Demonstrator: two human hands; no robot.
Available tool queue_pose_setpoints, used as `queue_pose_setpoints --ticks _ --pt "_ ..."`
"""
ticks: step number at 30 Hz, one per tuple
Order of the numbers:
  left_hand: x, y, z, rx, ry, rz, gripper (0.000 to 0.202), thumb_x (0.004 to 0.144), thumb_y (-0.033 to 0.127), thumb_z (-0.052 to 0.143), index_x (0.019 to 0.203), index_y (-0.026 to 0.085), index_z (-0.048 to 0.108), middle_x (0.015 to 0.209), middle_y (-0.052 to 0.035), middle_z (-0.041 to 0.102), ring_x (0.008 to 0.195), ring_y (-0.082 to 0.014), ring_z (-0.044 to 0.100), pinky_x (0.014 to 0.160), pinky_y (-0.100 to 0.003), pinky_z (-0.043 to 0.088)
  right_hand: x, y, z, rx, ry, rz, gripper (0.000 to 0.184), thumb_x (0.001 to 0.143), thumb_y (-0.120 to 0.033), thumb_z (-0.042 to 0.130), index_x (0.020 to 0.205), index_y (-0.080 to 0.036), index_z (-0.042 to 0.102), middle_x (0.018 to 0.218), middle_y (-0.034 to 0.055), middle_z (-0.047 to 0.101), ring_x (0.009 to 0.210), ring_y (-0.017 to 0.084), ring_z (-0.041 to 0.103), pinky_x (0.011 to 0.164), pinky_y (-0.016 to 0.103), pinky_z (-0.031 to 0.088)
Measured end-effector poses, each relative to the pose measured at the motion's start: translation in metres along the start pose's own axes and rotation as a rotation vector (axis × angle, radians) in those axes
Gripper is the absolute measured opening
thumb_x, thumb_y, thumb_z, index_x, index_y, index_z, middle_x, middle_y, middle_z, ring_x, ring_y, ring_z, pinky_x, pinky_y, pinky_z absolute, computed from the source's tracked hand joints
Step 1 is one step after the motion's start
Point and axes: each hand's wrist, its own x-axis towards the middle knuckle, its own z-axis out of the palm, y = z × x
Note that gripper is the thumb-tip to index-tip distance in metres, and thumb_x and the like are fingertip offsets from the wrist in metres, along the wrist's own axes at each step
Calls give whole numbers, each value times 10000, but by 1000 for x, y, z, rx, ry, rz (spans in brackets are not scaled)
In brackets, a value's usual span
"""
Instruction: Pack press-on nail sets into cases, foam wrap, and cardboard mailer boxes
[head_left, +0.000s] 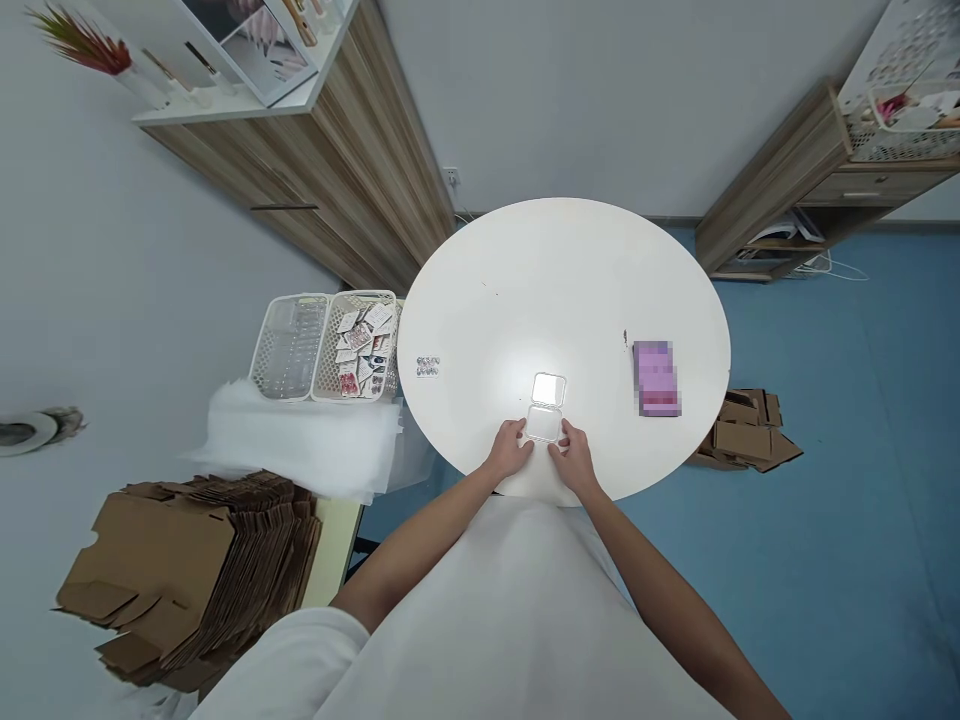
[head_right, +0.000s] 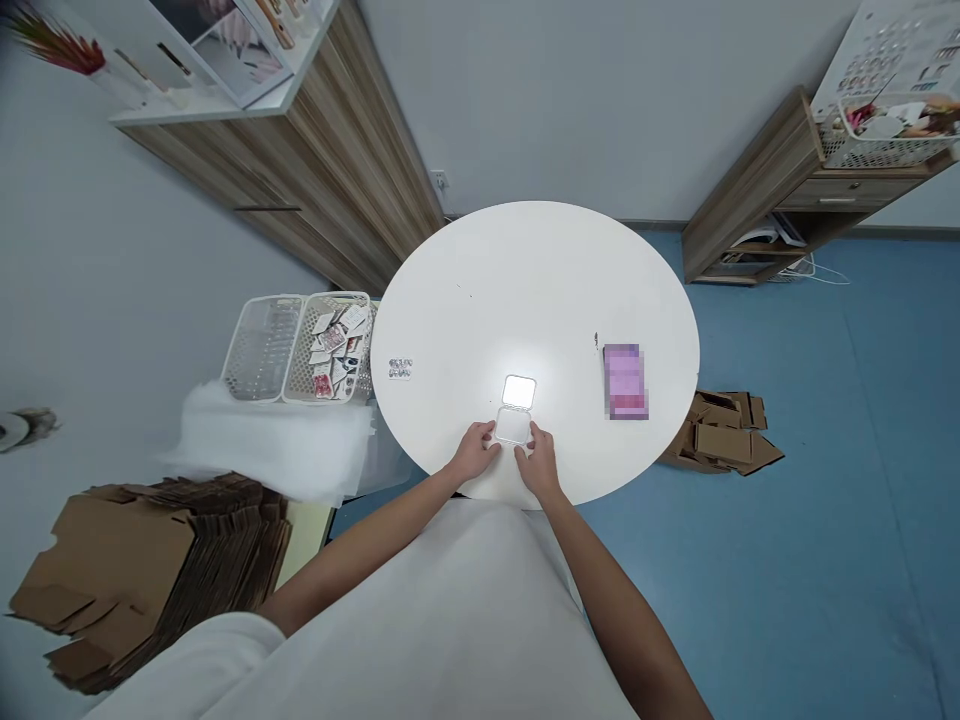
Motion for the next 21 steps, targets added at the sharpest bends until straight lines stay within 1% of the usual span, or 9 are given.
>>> queue_pose_setpoints --ticks 3,5,6,9,12,15,16,18,21 --pt "-1 -8 -12 -13 13 14 441 708 229 542 1140 175 469 1042 -83 468 904 -174 488 775 -292 406 -4 -14 2 -51 130 -30 534 730 -299 451 1243 -231 318 1117 97 389 865 194 479 714 355 460" --pt "-2 -15 -31 -8 42 65 412 725 230 533 1130 179 476 1058 -84 475 918 -178 492 794 -305 405 -5 -30 10 -81 177 -90 517 740 -292 443 1237 -229 317 1139 104 382 860 193 472 712 362 455" --pt "-3 -19 -44 6 64 96 393 731 222 527 1120 186 483 1059 -81 481 926 -181 492 808 -314 402 -4 -39 16 -88 178 -125 507 746 -288 437 1235 -230 316 1138 105 385 847 189 473 704 361 454" --pt "0 -33 -98 110 150 154 367 743 209 516 1109 197 489 1058 -78 486 966 -202 479 849 -338 384 5 -66 43 -104 98 -195 488 760 -282 420 1233 -232 313 1119 99 402 789 167 482 680 352 456" --pt "11 -49 -160 267 246 121 398 750 213 510 1143 197 457 1089 -79 465 1024 -220 450 872 -336 367 25 -89 77 -164 -52 -200 475 758 -294 425 1221 -239 332 1110 86 413 785 160 493 676 344 461" --pt "31 -60 -210 380 238 73 474 715 182 539 1175 175 423 1092 -95 461 1016 -239 459 851 -329 365 50 -109 112 -236 -158 -201 485 743 -296 447 1214 -246 346 1120 77 409 831 172 498 720 357 459" --pt "39 -62 -221 398 203 72 485 715 168 533 1185 167 412 1078 -103 475 989 -240 476 825 -323 373 59 -116 123 -257 -178 -208 492 736 -290 458 1214 -247 349 1126 76 407 852 178 497 746 365 454" --pt "54 -63 -236 432 154 55 525 716 155 532 1217 156 375 1065 -119 491 957 -245 496 784 -310 376 77 -129 143 -296 -203 -229 508 721 -278 481 1213 -246 357 1142 77 402 909 195 488 804 380 433" --pt "73 -62 -242 454 100 -19 674 671 144 596 1271 140 288 1029 -140 512 930 -260 516 754 -298 366 100 -145 167 -349 -216 -239 545 704 -265 512 1224 -240 354 1148 82 398 993 225 458 842 389 412"
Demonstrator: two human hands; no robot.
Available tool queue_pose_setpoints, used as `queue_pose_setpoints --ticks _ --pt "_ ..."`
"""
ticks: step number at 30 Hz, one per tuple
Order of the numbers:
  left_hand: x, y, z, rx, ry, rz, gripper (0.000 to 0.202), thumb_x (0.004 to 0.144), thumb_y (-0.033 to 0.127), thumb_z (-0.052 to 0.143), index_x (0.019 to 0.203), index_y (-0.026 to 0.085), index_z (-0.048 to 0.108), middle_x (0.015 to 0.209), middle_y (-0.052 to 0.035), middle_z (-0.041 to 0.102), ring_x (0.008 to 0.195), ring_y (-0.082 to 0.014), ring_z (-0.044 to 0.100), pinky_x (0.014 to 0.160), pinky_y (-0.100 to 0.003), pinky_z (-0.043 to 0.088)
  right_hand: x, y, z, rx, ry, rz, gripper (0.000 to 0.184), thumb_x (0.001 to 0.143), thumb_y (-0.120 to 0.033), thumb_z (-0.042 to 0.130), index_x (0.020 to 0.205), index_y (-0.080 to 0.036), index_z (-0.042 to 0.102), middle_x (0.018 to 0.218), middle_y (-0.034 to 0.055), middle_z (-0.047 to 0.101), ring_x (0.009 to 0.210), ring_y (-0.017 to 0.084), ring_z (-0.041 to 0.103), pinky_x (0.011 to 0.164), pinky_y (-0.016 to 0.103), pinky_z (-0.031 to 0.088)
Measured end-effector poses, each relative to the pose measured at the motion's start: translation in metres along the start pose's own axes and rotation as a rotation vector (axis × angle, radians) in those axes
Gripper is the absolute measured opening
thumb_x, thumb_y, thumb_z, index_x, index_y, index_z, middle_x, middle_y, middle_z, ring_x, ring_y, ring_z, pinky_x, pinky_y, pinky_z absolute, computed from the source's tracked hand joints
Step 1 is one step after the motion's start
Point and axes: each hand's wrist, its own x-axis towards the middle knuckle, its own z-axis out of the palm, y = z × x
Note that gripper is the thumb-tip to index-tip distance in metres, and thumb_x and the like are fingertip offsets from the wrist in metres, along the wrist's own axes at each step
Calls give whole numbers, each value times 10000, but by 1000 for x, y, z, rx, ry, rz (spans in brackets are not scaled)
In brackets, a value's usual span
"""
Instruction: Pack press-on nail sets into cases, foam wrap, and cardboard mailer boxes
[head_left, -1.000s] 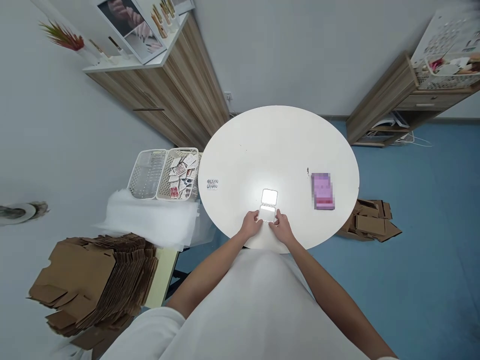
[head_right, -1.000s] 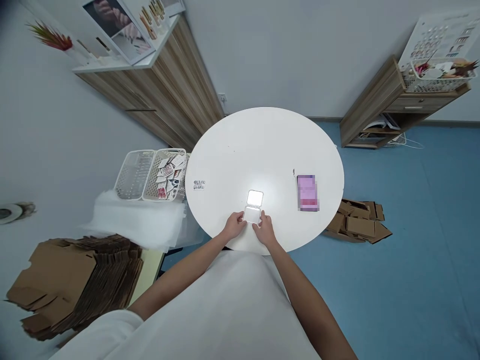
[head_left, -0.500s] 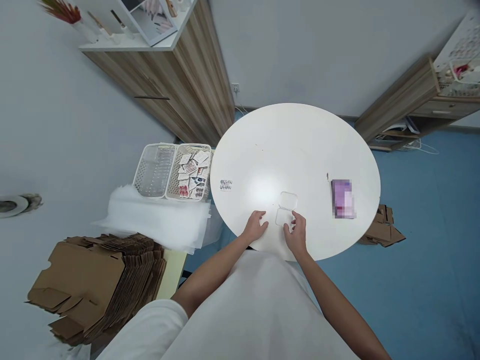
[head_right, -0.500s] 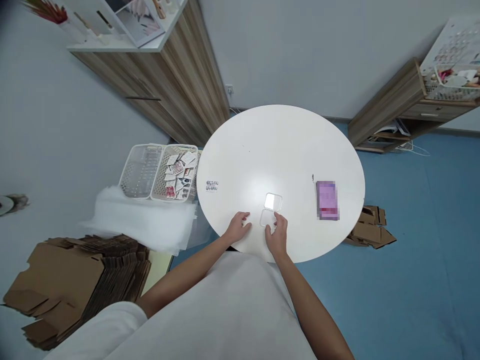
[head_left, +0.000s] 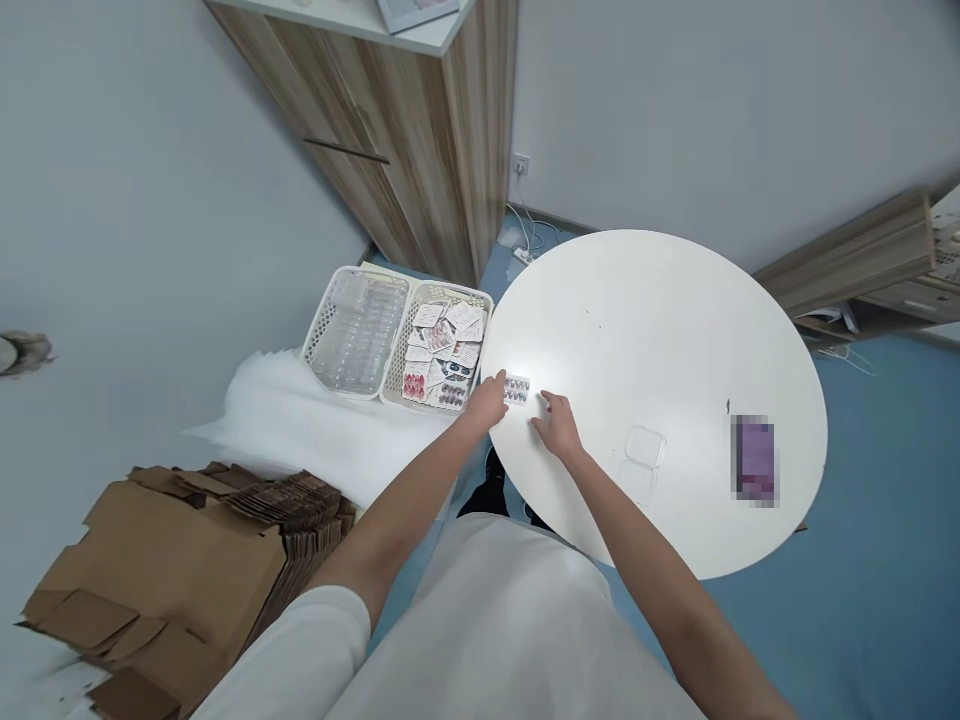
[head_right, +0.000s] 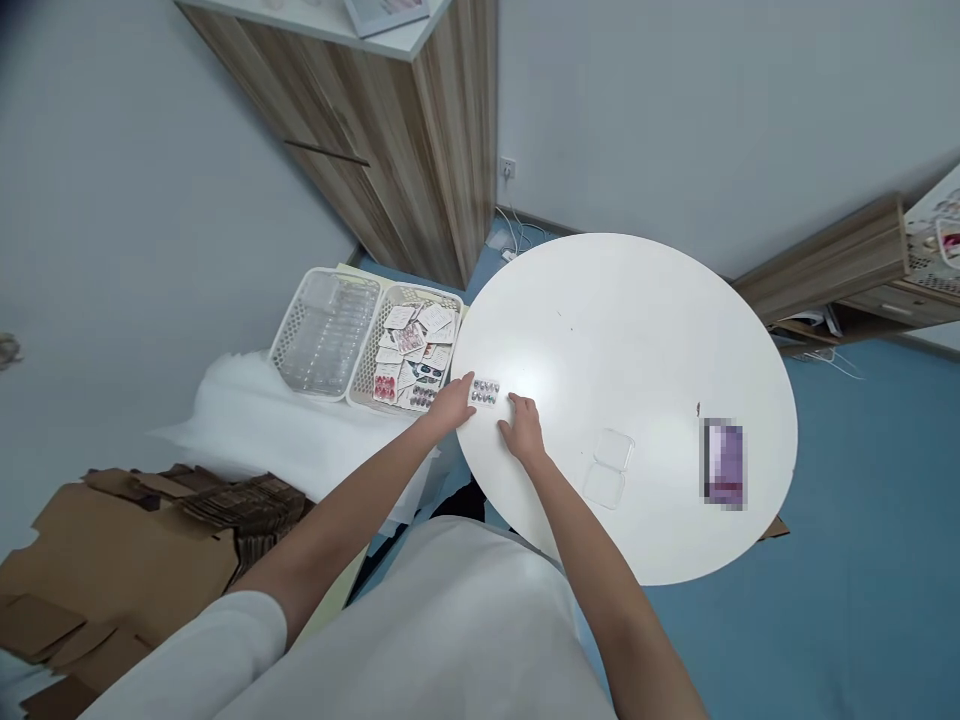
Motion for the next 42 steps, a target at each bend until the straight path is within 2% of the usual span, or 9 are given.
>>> queue_pose_setpoints --ticks 3,7,12,21,28,31,34,38,42 --pt "10 0 4 -41 -52 -57 743 644 130 628 1286 130 255 1010 -161 513 908 -281 530 735 -304 360 23 -10 9 -43 -12 26 600 685 -260 547 1245 -241 331 1128 89 398 1007 237 451 838 382 412" --pt "12 -6 11 -97 -25 -35 664 662 91 596 1255 136 302 1023 -156 498 930 -288 519 745 -313 352 39 -14 16 -125 -34 85 648 653 -253 590 1244 -250 326 1092 83 394 960 227 474 793 357 424" --pt "11 -9 14 -93 -33 7 517 684 48 544 1158 172 382 1051 -115 469 904 -233 519 710 -279 356 45 -16 18 -214 -42 134 567 632 -220 604 1158 -269 397 1057 57 395 917 194 488 721 311 425" --pt "17 -2 7 -52 -90 -76 575 628 9 563 1120 202 335 1099 -99 418 828 -180 516 600 -243 355 50 -25 19 -301 -63 208 547 562 -162 627 1057 -231 405 1045 49 390 923 183 466 695 285 415" --pt "12 -9 7 -103 -49 27 557 639 36 554 1118 203 323 1067 -89 445 823 -182 514 608 -249 360 37 -16 21 -194 -19 91 598 626 -210 585 1170 -232 338 1103 62 386 960 194 449 750 313 421" --pt "7 -13 10 -138 -25 98 546 648 62 557 1124 195 325 1000 -73 475 859 -193 508 658 -264 371 31 -10 20 -138 -41 16 600 657 -212 555 1210 -219 323 1085 66 413 1006 212 417 840 349 391" --pt "2 -14 12 -167 -24 149 536 636 120 592 1110 182 349 926 -52 486 851 -195 504 686 -280 382 23 -3 16 -67 -77 -29 685 654 -217 568 1270 -209 270 1114 81 393 1053 231 382 892 371 364" --pt "-8 -4 18 -232 -33 261 556 621 158 600 1119 181 352 899 -30 473 809 -167 489 693 -280 398 4 11 3 -1 -61 -87 723 682 -206 552 1317 -233 209 1136 79 368 1090 232 357 927 384 343" --pt "-23 20 33 -287 -30 352 545 627 156 580 1123 185 356 874 -15 466 791 -150 475 709 -280 405 -28 31 -21 25 -16 -126 690 716 -216 535 1320 -280 209 1115 60 385 1072 215 385 926 387 352"
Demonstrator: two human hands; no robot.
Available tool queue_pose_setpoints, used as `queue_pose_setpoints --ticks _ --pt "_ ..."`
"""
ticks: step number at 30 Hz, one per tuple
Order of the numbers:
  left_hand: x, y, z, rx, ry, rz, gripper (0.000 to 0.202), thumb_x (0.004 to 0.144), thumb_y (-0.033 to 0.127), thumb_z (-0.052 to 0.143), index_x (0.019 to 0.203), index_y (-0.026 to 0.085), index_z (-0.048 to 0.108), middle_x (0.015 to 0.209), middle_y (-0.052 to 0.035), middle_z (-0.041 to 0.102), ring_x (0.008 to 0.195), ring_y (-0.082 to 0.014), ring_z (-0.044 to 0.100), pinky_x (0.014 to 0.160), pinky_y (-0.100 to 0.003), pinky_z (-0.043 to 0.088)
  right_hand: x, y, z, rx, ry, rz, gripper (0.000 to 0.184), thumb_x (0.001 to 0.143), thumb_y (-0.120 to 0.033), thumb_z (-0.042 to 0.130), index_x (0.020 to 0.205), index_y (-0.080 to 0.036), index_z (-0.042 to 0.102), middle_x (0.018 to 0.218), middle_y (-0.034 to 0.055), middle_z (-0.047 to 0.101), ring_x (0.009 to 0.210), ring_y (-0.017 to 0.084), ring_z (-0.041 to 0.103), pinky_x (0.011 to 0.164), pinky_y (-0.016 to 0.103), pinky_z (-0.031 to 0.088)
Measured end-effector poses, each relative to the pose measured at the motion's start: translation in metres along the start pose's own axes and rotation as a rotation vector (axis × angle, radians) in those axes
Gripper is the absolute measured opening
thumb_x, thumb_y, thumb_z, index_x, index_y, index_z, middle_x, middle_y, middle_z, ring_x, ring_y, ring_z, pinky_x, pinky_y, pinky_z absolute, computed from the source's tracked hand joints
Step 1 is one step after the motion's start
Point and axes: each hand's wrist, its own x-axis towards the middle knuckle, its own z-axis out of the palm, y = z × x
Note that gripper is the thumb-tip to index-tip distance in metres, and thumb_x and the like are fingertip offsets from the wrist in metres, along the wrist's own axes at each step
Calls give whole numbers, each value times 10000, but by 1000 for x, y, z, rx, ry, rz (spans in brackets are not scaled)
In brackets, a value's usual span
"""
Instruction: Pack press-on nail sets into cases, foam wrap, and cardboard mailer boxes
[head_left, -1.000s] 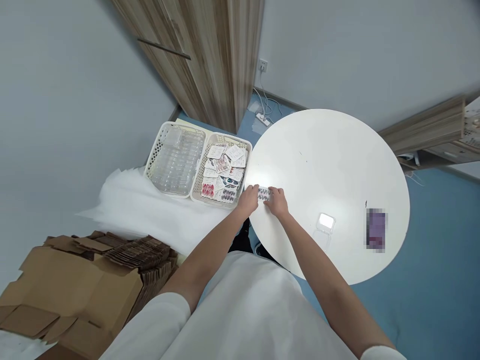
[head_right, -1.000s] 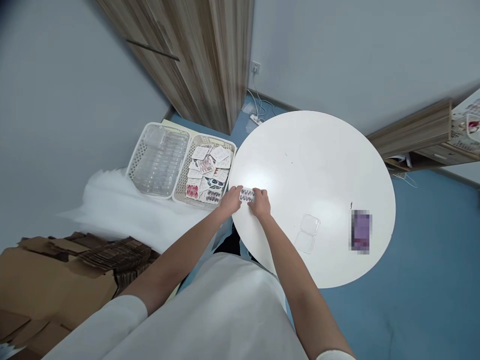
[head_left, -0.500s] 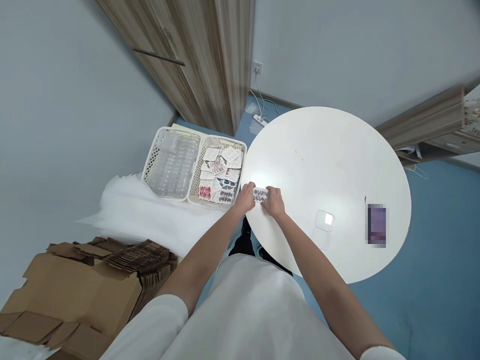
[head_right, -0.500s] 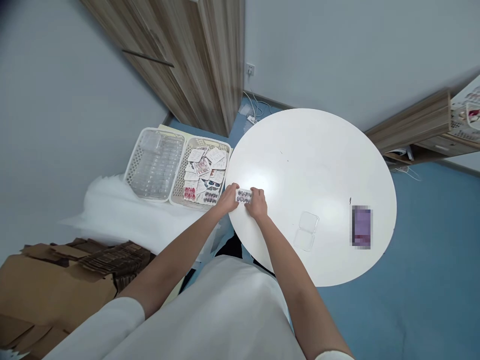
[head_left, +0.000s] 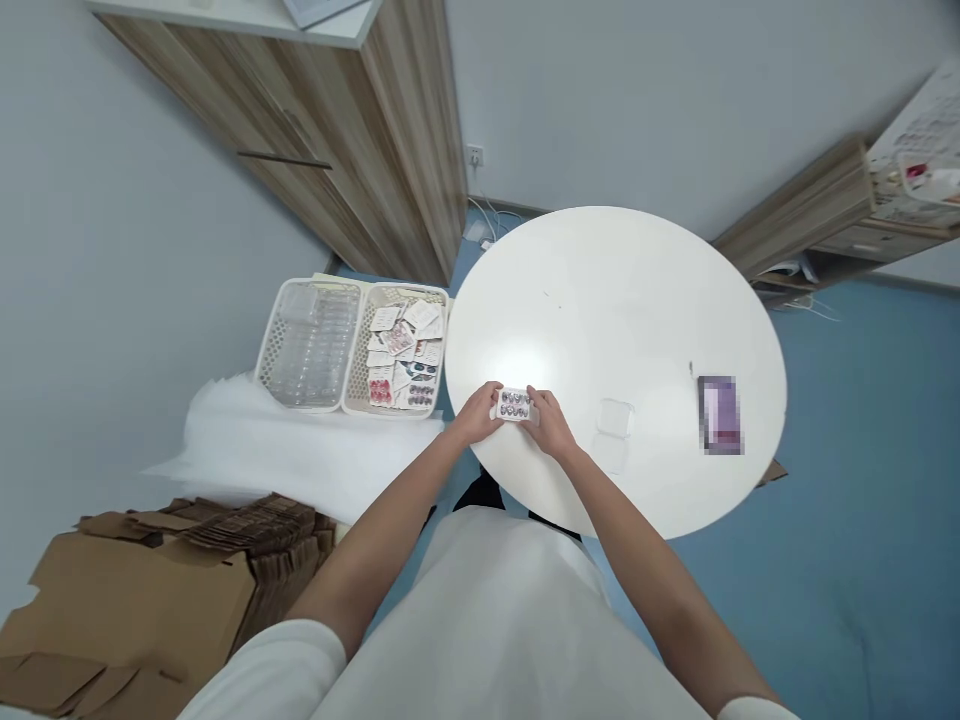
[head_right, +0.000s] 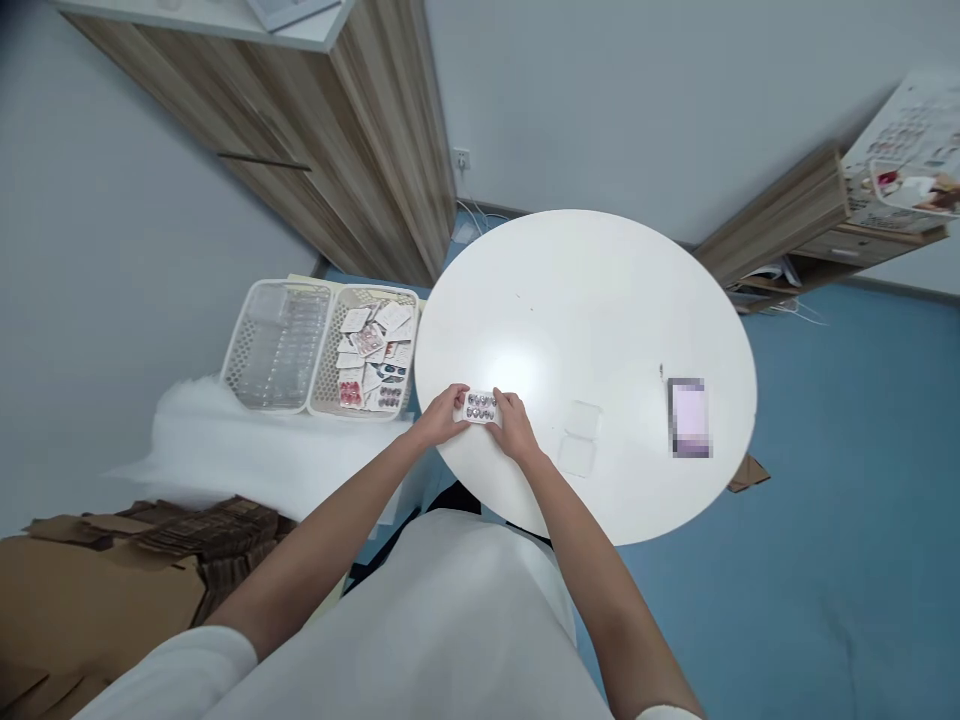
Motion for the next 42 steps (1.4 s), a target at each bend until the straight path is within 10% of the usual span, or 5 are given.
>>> queue_pose_setpoints --ticks 10,17,42 --pt "-5 85 97 -64 -132 89 546 630 197 608 1126 190 379 897 -25 492 798 -153 490 717 -289 424 -107 68 -80 -46 46 17 674 726 -264 545 1314 -291 218 1121 60 402 1076 218 395 900 396 376" --pt "8 108 149 26 -175 65 538 583 153 632 1080 167 428 931 -49 513 865 -189 496 748 -308 414 -131 112 -98 -96 66 107 645 644 -290 619 1232 -256 358 1131 67 398 1087 248 359 908 401 355" --pt "5 97 166 -80 -83 -187 596 630 154 613 1183 142 392 991 -77 487 751 -138 505 725 -295 429 -126 122 -87 97 108 294 736 606 -231 589 1277 -208 288 1143 87 414 1006 224 440 854 374 398"
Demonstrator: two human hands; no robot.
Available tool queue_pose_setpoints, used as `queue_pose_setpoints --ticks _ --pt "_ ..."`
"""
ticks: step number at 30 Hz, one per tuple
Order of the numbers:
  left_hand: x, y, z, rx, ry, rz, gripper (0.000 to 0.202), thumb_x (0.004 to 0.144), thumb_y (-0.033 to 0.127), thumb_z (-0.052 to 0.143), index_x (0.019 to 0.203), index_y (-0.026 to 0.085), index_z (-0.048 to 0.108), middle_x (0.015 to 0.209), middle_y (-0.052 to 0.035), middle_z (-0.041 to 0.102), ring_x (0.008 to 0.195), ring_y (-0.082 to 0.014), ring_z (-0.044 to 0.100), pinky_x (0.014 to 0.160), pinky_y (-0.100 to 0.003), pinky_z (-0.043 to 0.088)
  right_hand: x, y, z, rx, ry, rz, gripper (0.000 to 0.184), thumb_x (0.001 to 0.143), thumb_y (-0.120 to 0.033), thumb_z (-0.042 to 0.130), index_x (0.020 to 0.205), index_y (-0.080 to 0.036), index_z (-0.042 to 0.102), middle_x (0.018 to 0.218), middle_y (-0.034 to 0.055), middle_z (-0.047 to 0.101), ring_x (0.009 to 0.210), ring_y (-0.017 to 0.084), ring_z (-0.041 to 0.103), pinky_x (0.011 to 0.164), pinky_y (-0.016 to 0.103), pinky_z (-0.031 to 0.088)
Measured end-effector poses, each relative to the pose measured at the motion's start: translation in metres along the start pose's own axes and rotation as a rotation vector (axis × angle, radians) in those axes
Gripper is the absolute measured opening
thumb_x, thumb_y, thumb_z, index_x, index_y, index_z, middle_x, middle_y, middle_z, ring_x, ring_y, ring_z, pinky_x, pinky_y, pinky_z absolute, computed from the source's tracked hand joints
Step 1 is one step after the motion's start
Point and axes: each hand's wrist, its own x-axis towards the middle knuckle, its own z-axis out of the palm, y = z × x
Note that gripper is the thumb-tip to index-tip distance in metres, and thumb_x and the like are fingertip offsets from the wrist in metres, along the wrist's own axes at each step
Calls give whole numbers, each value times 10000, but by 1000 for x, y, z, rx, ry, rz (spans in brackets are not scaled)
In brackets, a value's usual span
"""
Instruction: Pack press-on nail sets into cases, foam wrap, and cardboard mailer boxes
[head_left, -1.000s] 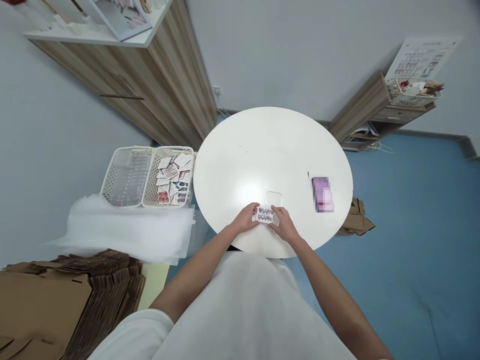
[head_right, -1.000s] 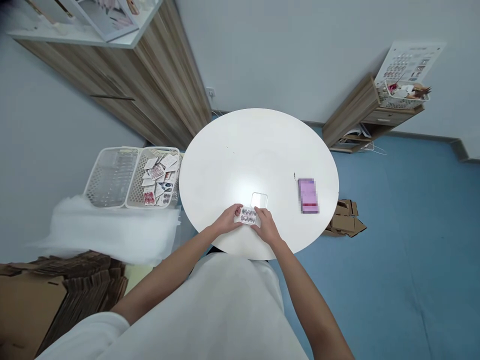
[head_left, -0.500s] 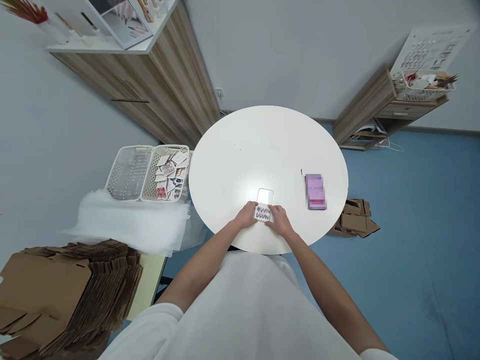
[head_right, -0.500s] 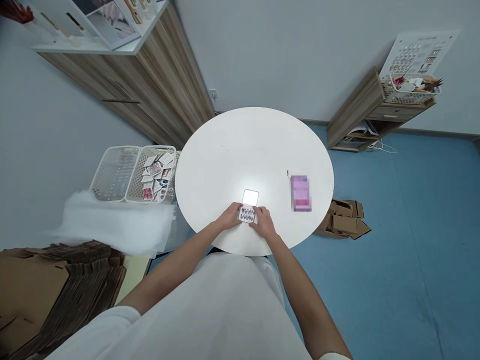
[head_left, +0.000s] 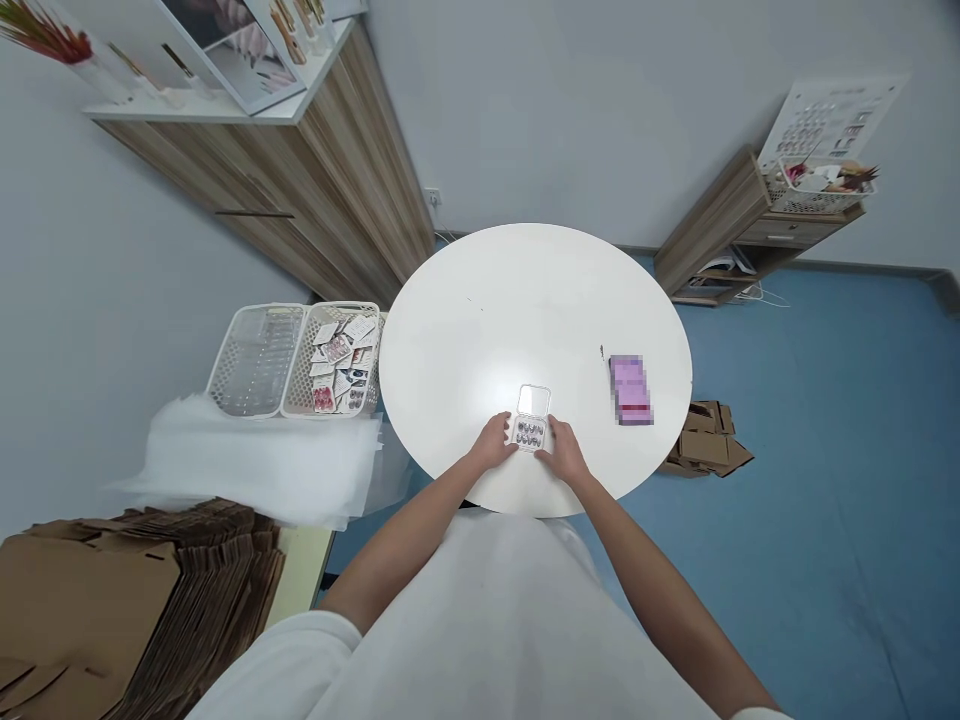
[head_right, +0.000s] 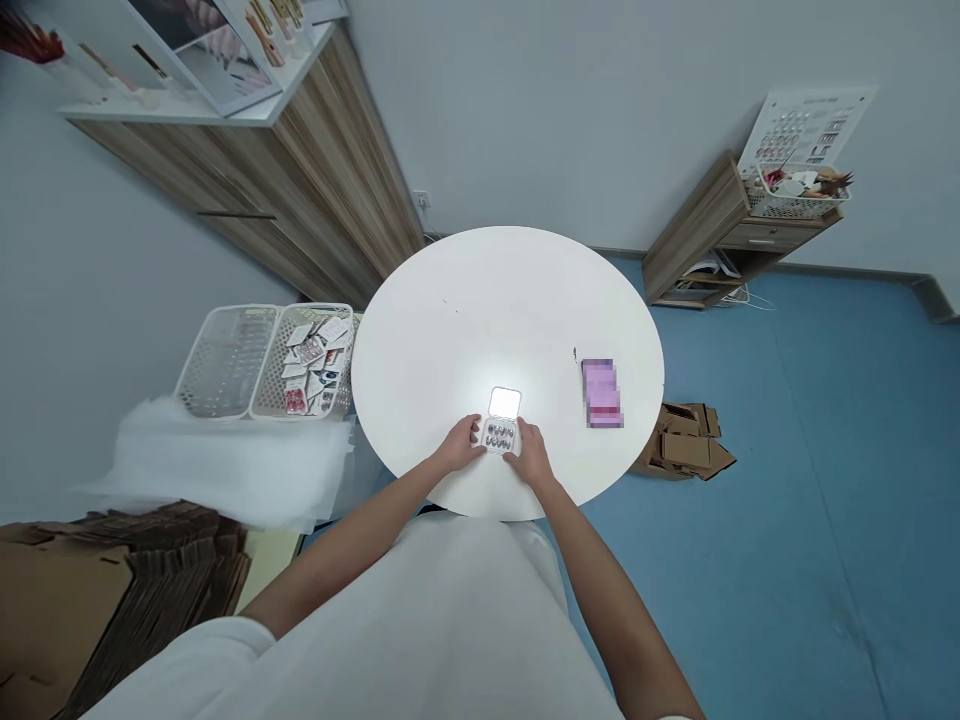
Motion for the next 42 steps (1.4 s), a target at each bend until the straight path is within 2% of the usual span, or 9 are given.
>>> queue_pose_setpoints --ticks 4,7,11,16,22,26,32,37,42 --pt "-4 -7 5 -101 14 -69 409 680 131 559 1082 142 486 824 -16 510 669 -100 486 730 -279 421 -2 -7 8 221 37 170 664 601 -220 558 1232 -181 356 1071 76 467 834 162 517 771 327 451" --pt "-6 -7 5 -243 33 -118 339 686 133 565 1021 152 521 770 3 505 644 -84 478 703 -256 425 -3 -17 9 332 75 192 573 576 -217 568 1137 -174 462 1001 63 519 782 147 533 747 321 459" --pt "-11 -3 -5 -491 49 -151 323 701 173 579 1016 154 507 816 -21 526 624 -70 488 616 -224 429 -9 -33 2 480 121 187 520 579 -247 594 1088 -191 502 977 59 533 727 134 539 710 324 471" --pt "-19 7 -23 -628 -40 -102 287 724 250 566 986 167 485 756 -16 580 600 -77 503 565 -215 404 -21 -50 -11 620 118 157 467 611 -328 612 1052 -202 526 987 55 523 722 125 540 688 312 468" --pt "-28 23 -40 -728 -105 -6 307 665 299 627 915 156 521 664 0 588 573 -79 500 603 -247 400 -24 -65 -25 830 100 194 382 679 -473 552 958 -213 542 896 39 572 685 123 558 620 275 466" --pt "-34 30 -46 -779 -156 -30 355 632 326 663 908 151 525 631 7 575 564 -76 498 614 -261 416 -22 -77 -33 926 46 218 397 685 -472 553 986 -214 536 902 51 597 708 146 585 636 289 471" --pt "-41 32 -49 -887 -228 -57 403 603 332 702 923 155 532 645 2 586 560 -71 517 608 -254 425 -23 -85 -39 934 20 148 405 660 -415 589 1014 -251 480 937 31 623 746 150 593 657 299 466" --pt "-44 32 -49 -981 -220 -100 393 620 299 701 943 148 536 715 -25 598 580 -67 529 606 -244 430 -29 -88 -44 976 -47 109 327 665 -403 579 946 -257 495 1054 42 593 808 175 593 662 337 479" --pt "-46 40 -47 -1084 -206 -140 311 663 216 660 941 147 538 704 -9 566 578 -53 518 636 -240 442 -35 -91 -45 1044 -84 59 294 708 -422 521 933 -234 527 1145 59 538 911 205 568 702 360 482"
